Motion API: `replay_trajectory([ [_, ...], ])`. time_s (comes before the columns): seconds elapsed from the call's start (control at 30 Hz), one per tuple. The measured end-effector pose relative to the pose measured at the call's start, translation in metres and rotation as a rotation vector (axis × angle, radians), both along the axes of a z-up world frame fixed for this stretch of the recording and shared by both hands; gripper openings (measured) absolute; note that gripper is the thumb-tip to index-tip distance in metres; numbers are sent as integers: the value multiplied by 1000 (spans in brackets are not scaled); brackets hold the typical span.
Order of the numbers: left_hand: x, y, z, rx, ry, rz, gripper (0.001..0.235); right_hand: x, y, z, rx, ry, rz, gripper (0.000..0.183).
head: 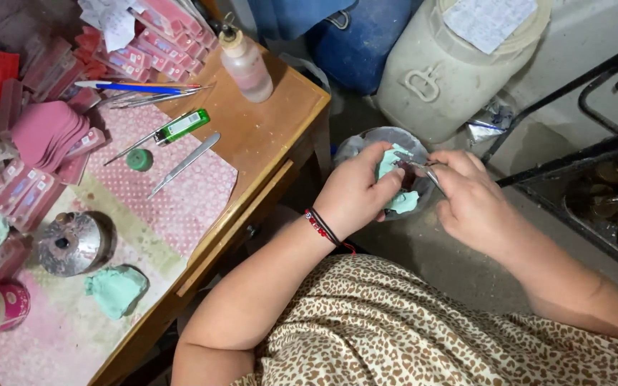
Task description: Trimming excess material from a dental impression mold using a small tool at a laboratory workbench.
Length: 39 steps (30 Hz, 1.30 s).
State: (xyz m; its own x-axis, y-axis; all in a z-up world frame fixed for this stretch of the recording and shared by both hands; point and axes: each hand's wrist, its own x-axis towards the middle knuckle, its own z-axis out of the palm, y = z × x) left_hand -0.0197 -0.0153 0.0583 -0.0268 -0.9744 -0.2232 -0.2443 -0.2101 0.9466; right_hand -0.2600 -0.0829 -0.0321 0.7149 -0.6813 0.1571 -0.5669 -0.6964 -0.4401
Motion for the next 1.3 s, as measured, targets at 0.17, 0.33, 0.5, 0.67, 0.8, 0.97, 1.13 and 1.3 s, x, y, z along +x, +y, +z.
replay_trajectory([
  [0.17,4,-1,3,-2,-38,-3,53,8,0,1,6,-36,-8,50],
  [0.33,7,-2,-10,-18,5,-31,51,3,-1,-20,105,-47,-47,42],
  [0.5,17,-10,-8,47,-78,-120,46,6,-15,19,151,6,135,56],
  [0.67,23,-17,-1,113,-215,-253,27,-1,-30,31,75,132,266,60],
  [0.8,25,-19,2,103,-342,-320,21,3,-29,42,1,162,287,56],
  [0.97,23,-16,-3,115,-353,-312,28,5,-27,23,-73,236,269,48],
  [1.13,21,-16,-25,103,-353,-283,20,4,-27,12,-167,337,222,26],
  [1.3,21,-15,-43,-98,-440,-262,55,-10,-36,-19,-73,303,163,21],
])
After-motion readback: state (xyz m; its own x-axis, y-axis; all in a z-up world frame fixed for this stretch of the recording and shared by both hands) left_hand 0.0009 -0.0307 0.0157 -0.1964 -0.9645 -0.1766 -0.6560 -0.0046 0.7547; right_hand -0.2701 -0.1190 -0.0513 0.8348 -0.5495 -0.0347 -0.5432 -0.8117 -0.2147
